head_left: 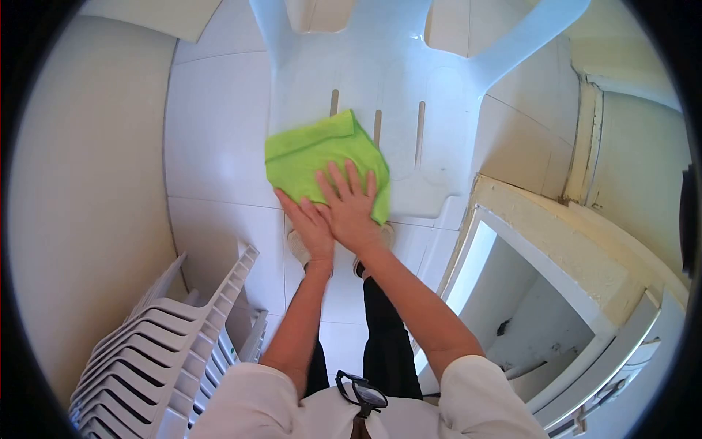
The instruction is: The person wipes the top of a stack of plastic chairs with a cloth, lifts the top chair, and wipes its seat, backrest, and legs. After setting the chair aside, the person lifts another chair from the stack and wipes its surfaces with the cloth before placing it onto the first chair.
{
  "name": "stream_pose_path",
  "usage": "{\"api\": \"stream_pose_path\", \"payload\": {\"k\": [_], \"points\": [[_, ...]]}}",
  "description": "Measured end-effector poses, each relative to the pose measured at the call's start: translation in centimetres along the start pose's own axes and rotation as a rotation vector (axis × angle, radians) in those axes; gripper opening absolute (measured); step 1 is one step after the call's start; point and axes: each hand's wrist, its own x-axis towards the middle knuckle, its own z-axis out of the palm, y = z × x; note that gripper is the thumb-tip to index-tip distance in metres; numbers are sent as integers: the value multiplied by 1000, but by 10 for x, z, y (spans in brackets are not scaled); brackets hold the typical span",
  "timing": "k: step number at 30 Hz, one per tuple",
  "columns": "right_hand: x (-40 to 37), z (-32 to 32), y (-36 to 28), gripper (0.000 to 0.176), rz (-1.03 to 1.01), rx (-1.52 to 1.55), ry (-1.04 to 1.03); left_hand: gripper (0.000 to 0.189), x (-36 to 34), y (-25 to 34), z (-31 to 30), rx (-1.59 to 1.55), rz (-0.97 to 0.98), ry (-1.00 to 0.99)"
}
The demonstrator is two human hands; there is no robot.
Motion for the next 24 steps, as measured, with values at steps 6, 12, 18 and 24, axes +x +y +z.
{"api": "stream_pose_path", "payload": {"k": [6,12,18,24], "points": [[-36,-54,52,66,88,-135,-142,72,-51,60,48,-292,-475,212],[-60,-74,97,66,421,-337,-44,56,-83,105,70,-898,-909,38],[-47,-91,163,60,667,-522,171,47,-71,77,77,-703,-986,-194],[-16,-101,226,58,1135,-576,572,36,-47,109,17,-460,-953,-710]]}}
